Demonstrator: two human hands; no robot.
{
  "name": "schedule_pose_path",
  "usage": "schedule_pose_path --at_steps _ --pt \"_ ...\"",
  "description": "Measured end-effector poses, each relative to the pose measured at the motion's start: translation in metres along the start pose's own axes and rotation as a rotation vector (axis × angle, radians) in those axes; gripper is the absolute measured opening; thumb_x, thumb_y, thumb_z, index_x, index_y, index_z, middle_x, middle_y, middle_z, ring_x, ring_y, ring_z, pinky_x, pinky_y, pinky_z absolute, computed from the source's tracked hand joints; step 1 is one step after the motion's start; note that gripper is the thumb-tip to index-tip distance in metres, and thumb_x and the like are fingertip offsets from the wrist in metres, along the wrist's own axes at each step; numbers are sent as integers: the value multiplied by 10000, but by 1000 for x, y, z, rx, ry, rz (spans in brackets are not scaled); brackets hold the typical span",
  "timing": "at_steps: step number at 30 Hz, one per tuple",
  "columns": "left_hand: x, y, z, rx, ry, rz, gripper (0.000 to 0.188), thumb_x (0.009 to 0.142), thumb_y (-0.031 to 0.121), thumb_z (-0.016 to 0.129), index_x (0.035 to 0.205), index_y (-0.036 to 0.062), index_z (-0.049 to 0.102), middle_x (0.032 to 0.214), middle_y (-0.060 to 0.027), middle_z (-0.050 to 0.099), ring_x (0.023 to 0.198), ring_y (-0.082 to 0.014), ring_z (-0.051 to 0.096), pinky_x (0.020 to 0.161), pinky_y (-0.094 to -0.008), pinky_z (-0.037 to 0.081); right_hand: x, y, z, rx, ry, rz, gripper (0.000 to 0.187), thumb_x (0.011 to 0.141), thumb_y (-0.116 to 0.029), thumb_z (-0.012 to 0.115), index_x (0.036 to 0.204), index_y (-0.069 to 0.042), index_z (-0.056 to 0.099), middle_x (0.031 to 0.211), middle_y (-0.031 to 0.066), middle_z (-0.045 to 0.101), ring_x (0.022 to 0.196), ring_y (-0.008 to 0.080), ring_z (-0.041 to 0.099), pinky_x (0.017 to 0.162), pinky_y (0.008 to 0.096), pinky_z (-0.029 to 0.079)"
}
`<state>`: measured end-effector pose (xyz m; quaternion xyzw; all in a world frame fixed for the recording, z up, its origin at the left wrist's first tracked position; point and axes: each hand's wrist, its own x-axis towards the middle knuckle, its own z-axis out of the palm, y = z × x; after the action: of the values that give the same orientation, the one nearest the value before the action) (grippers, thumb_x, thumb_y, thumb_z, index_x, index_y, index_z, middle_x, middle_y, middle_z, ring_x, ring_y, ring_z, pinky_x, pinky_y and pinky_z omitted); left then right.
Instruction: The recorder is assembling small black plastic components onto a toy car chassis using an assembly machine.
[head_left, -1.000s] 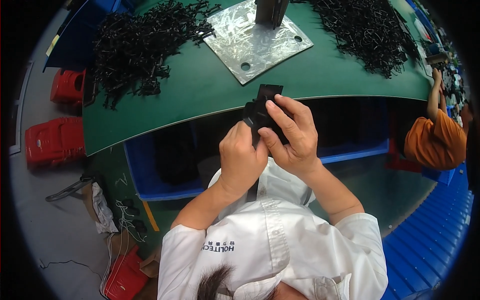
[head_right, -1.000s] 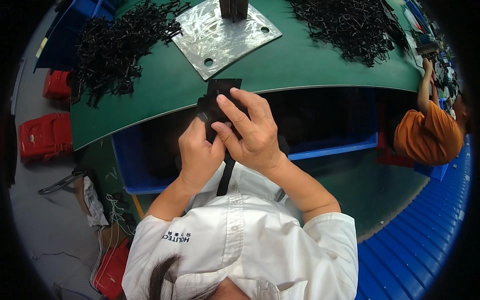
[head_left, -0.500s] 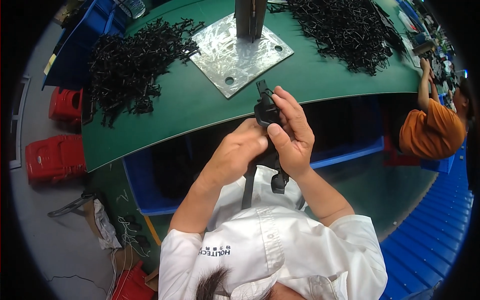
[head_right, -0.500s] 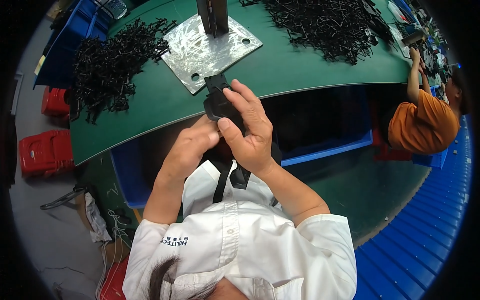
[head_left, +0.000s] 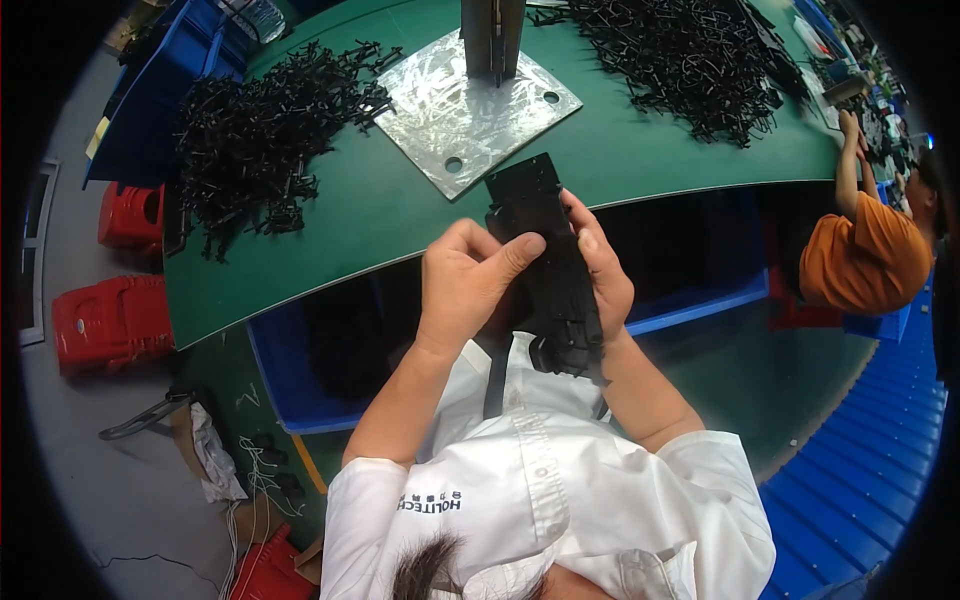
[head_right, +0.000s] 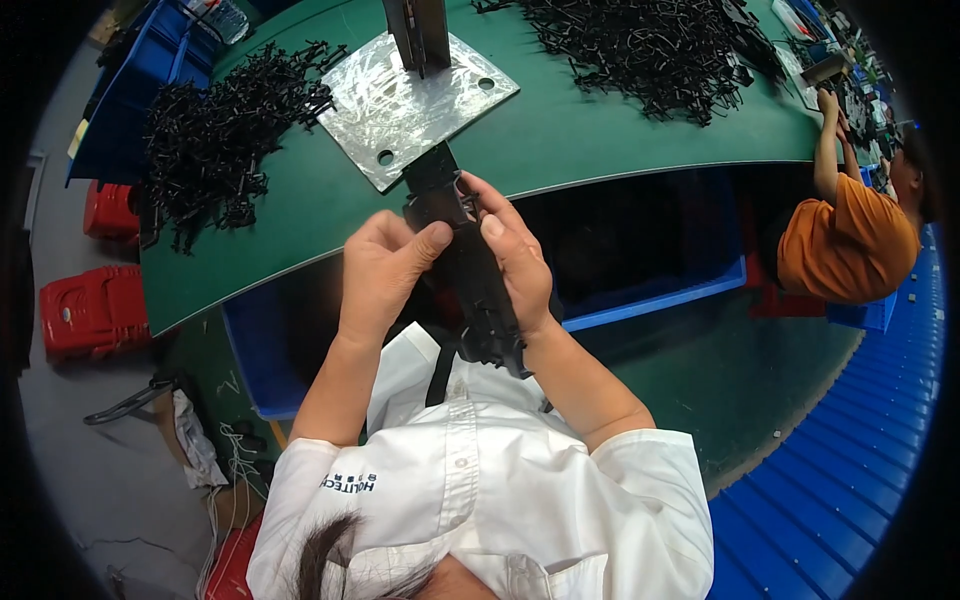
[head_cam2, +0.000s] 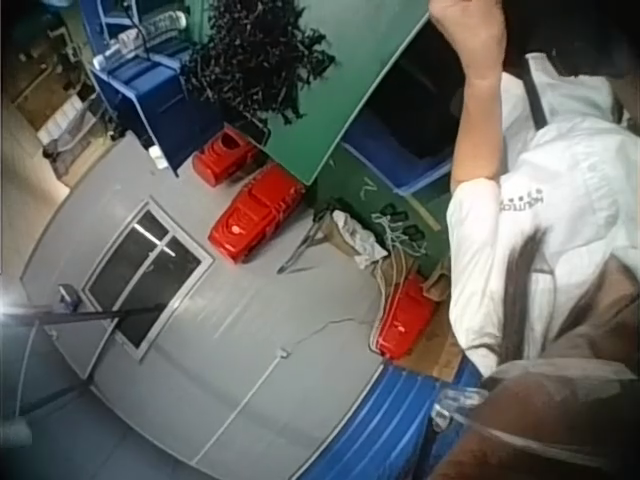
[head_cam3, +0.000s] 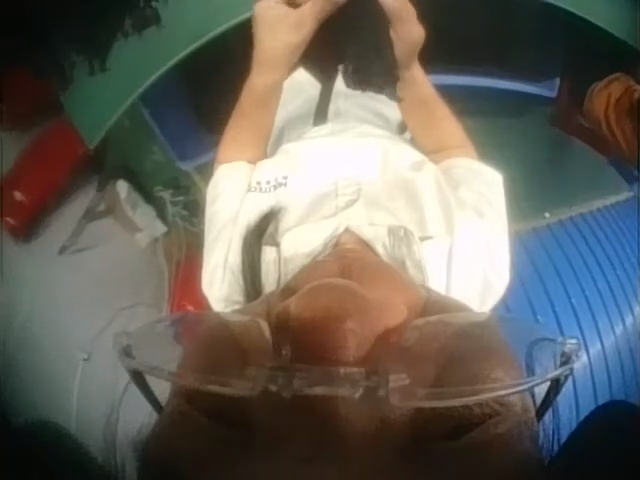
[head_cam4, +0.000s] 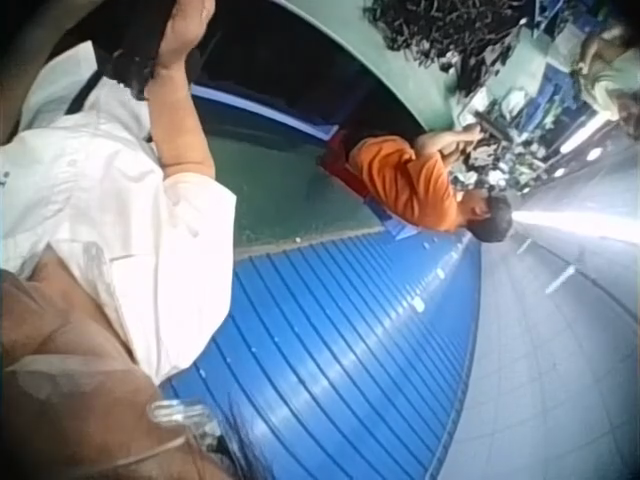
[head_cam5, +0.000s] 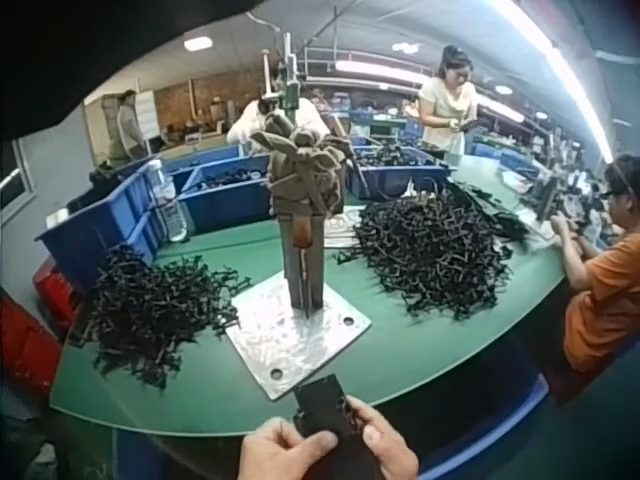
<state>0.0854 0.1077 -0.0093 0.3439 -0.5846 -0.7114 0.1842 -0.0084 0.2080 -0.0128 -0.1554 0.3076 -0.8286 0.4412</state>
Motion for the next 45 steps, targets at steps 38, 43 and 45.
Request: schedule_pose_path --at_steps 38,43,45 --pt "7 6 3 -299 -153 20 358 749 28 727 1054 -39 552 945 -86 637 834 -113 607 736 -244 516 22 -17 -26 -168 125 146 268 915 -174 503 1037 54 576 878 94 638 707 113 620 595 221 516" --pt "5 1 7 -408 -72 53 402 737 7 732 1088 -44 543 989 -106 623 858 -119 606 751 -234 516 25 -13 -23 -96 186 183 239 914 -175 502 975 38 592 831 70 634 673 106 609 582 213 499" --pt "6 -6 6 -490 -15 179 432 755 46 729 1128 -47 529 1011 -112 616 883 -123 599 765 -241 510 25 -11 -23 -112 204 164 239 917 -180 495 966 30 597 818 54 630 646 89 585 563 206 475"
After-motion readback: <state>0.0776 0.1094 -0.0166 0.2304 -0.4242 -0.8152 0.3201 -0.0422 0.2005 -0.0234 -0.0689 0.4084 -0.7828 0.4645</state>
